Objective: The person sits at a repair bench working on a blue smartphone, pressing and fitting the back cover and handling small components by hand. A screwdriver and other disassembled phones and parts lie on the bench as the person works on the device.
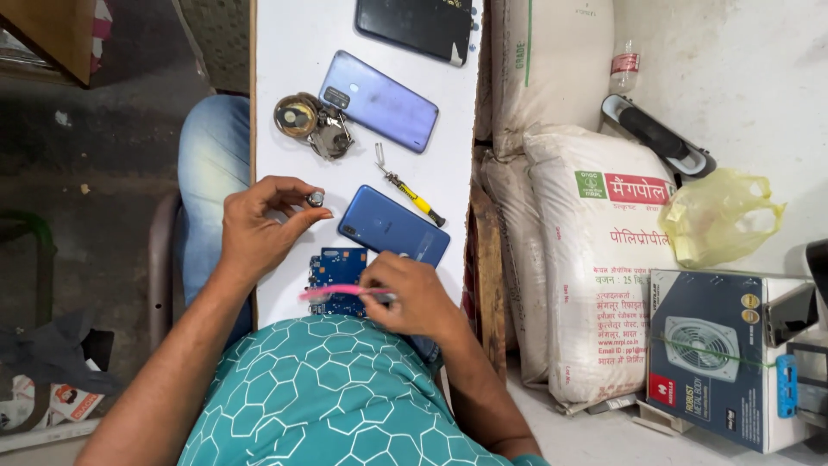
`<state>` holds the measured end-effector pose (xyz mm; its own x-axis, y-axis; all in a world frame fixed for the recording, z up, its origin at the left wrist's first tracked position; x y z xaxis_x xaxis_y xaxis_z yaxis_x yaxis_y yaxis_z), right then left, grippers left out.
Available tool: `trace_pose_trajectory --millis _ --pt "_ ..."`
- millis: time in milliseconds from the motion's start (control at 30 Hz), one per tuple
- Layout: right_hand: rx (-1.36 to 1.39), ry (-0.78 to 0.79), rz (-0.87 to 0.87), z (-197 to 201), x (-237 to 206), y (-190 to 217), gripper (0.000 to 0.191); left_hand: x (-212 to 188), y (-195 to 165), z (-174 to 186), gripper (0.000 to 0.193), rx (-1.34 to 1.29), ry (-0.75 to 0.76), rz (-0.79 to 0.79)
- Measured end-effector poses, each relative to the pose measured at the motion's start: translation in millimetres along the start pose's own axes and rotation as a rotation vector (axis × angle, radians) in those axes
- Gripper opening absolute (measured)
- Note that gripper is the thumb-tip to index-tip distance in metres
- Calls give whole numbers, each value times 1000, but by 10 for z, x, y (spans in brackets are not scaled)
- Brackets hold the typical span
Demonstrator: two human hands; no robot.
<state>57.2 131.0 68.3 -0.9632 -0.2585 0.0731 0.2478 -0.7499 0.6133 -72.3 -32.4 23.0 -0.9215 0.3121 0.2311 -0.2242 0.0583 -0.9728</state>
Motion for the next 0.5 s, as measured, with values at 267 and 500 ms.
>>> trace_pose_trajectory --millis 267,500 --pt "-123 -356 -259 426 -81 -346 18 2 -46 -19 30 57 30 21" --pt "-112 -386 -296 419 -15 -352 20 -2 -57 -21 31 60 46 20"
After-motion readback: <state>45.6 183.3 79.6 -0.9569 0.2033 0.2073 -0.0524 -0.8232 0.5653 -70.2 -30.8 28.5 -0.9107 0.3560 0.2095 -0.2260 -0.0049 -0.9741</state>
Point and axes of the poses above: each hand's wrist, its own x-axis towards the middle knuckle, its own z-axis out of the back of the hand, y = z × x, the point moved 8 cm from there along x, towards the middle knuckle, and after that the axes turned 4 degrees about -x, right-handed, at the moved point
